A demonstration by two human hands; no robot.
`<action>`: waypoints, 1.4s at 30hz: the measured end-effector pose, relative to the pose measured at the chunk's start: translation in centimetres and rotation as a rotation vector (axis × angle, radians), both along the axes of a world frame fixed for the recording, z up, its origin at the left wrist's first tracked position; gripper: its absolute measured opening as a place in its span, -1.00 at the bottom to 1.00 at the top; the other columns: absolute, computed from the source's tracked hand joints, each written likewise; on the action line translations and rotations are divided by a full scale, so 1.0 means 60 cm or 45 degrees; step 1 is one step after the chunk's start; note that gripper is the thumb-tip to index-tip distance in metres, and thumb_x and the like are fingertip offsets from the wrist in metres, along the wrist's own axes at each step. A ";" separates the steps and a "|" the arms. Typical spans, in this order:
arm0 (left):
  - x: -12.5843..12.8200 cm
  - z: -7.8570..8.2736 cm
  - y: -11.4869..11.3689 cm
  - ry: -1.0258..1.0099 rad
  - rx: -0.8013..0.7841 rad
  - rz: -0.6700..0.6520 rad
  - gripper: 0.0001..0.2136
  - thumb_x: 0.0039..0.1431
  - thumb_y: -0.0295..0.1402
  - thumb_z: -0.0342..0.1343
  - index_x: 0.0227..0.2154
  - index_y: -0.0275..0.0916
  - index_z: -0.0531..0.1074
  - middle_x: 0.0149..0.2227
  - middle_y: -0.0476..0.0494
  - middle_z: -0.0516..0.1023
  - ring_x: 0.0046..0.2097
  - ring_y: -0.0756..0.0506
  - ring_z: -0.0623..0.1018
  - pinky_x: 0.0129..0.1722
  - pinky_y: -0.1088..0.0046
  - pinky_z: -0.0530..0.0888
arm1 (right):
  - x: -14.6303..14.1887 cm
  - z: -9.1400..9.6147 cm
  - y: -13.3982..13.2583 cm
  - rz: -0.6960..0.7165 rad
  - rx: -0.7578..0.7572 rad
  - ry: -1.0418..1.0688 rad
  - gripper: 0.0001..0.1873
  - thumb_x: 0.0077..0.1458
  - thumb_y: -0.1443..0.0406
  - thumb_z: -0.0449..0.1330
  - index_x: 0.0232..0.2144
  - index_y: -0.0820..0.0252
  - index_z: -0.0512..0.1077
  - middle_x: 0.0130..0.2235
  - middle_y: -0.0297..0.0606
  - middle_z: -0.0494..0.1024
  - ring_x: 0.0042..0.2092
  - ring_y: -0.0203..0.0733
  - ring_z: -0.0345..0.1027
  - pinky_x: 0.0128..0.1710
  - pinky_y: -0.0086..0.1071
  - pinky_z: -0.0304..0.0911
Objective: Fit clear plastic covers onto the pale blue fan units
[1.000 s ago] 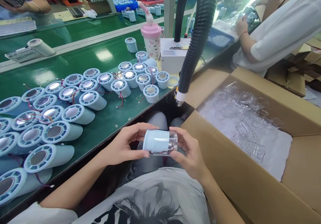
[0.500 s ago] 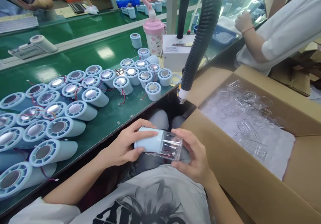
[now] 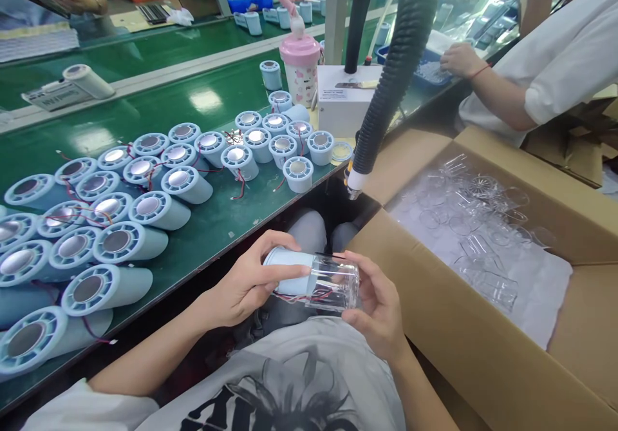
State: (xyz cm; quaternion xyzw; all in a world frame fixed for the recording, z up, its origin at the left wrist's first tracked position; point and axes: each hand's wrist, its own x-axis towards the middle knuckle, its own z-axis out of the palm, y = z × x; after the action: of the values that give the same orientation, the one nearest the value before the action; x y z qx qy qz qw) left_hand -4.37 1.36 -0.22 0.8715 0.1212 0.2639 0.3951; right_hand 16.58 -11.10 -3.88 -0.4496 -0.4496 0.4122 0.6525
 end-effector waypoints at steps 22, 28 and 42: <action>-0.004 0.013 -0.010 -0.036 -0.293 -0.035 -0.60 0.31 -0.21 0.07 0.19 0.01 0.33 0.21 -0.24 0.27 0.21 -0.24 0.32 0.18 0.15 0.35 | 0.006 -0.008 -0.001 0.144 -0.052 -0.089 -0.41 0.04 0.03 0.37 0.12 -0.11 0.39 0.07 -0.17 0.53 -0.01 0.00 0.49 -0.11 -0.21 0.51; 0.006 0.012 -0.020 -0.017 -0.785 0.043 -0.44 0.14 0.07 0.13 0.14 -0.10 0.39 0.23 -0.27 0.35 0.24 -0.29 0.35 0.15 0.18 0.42 | 0.002 0.006 0.012 0.308 -0.143 -0.110 -0.46 0.00 0.16 0.43 0.06 -0.10 0.47 0.09 -0.17 0.49 0.05 0.00 0.44 -0.07 -0.23 0.50; -0.002 -0.011 -0.032 0.005 -1.221 0.114 -0.34 0.03 -0.37 0.36 0.21 -0.19 0.29 0.14 -0.31 0.45 0.05 -0.20 0.55 0.00 0.22 0.57 | -0.031 0.019 0.007 -0.264 0.191 -0.976 -0.60 0.08 0.36 0.35 -0.03 -0.09 0.52 0.11 -0.15 0.41 0.05 0.06 0.39 -0.01 -0.01 0.41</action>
State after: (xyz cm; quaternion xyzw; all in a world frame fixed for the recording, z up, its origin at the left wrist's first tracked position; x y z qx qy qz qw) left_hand -4.46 -0.56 -0.86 0.5855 0.2673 0.1935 0.7405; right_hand 14.72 -10.69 -2.73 -0.5649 -0.6416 0.1126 0.5066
